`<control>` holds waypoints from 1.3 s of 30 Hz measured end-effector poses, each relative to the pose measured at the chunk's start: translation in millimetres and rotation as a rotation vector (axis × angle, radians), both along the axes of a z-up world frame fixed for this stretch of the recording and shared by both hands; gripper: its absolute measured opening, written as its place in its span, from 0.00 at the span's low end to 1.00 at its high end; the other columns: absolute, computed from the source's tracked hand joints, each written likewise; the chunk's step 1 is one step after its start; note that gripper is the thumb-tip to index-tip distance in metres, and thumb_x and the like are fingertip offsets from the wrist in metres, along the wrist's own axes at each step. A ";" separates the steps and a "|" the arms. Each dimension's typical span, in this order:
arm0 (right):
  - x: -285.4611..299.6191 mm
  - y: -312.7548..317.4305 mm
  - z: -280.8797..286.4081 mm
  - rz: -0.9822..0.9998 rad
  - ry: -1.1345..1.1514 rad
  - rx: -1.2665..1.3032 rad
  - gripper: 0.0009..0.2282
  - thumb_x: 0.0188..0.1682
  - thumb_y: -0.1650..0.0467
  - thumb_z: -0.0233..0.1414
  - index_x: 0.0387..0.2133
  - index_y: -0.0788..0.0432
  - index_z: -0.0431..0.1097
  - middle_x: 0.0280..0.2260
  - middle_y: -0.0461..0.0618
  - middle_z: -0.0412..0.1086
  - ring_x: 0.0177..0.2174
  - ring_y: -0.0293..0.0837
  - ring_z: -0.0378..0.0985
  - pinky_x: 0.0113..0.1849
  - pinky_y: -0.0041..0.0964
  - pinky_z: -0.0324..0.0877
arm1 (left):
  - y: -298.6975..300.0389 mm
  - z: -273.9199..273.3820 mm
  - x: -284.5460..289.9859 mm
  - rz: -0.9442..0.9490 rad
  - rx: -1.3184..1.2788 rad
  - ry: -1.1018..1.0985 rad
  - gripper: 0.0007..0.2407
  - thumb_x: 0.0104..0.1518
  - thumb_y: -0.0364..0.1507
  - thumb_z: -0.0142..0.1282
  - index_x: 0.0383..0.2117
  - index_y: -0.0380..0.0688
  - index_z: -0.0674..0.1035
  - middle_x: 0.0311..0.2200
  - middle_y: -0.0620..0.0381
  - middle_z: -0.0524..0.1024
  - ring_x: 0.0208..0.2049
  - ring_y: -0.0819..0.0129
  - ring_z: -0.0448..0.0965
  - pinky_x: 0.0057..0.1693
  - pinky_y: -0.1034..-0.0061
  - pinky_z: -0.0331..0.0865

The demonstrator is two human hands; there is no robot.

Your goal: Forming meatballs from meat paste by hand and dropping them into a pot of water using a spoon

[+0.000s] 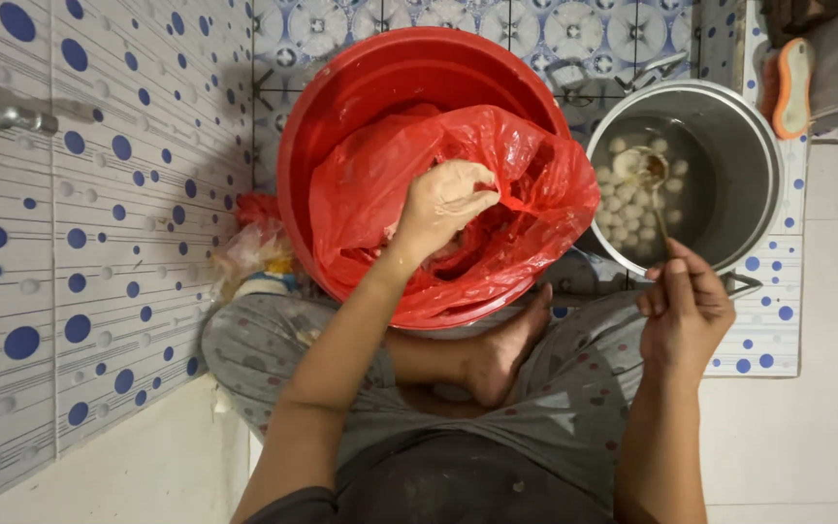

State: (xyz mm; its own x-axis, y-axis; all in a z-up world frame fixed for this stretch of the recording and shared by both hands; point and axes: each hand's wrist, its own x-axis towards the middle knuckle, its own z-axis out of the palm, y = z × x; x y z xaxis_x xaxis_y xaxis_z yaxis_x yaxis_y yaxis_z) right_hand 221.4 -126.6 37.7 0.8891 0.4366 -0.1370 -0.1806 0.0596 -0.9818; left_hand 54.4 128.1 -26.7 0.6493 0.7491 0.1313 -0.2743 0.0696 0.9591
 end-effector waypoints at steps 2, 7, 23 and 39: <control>-9.3 3.2 1.9 0.021 0.008 0.008 0.10 0.58 0.71 0.51 0.50 0.61 0.73 0.25 0.50 0.68 0.16 0.29 0.51 0.21 0.24 0.50 | -2.9 5.0 -2.2 0.050 -0.057 0.144 0.08 0.50 0.22 0.69 0.30 0.43 0.79 0.28 0.57 0.79 0.26 0.75 0.77 0.34 0.83 0.74; -24.1 7.5 5.2 0.071 0.040 0.031 0.10 0.58 0.72 0.51 0.50 0.61 0.73 0.26 0.53 0.69 0.16 0.30 0.49 0.22 0.24 0.50 | -13.2 17.3 -0.4 0.076 -0.191 0.354 0.22 0.52 0.26 0.68 0.12 0.51 0.61 0.12 0.64 0.59 0.13 0.78 0.60 0.19 0.79 0.64; -37.1 13.8 10.2 0.132 -0.040 0.070 0.09 0.60 0.77 0.46 0.50 0.69 0.71 0.23 0.58 0.66 0.14 0.30 0.50 0.17 0.27 0.58 | -14.3 -14.0 -6.3 0.058 -0.183 0.230 0.09 0.50 0.25 0.67 0.20 0.39 0.76 0.16 0.49 0.78 0.14 0.75 0.74 0.20 0.82 0.75; -76.1 54.0 61.0 0.265 -1.220 -0.306 0.10 0.50 0.84 0.57 0.43 0.66 0.80 0.32 0.56 0.79 0.29 0.53 0.82 0.35 0.42 0.76 | -16.9 -0.5 -5.1 0.000 -0.213 0.222 0.08 0.50 0.26 0.69 0.29 0.39 0.79 0.17 0.48 0.78 0.11 0.74 0.71 0.17 0.85 0.68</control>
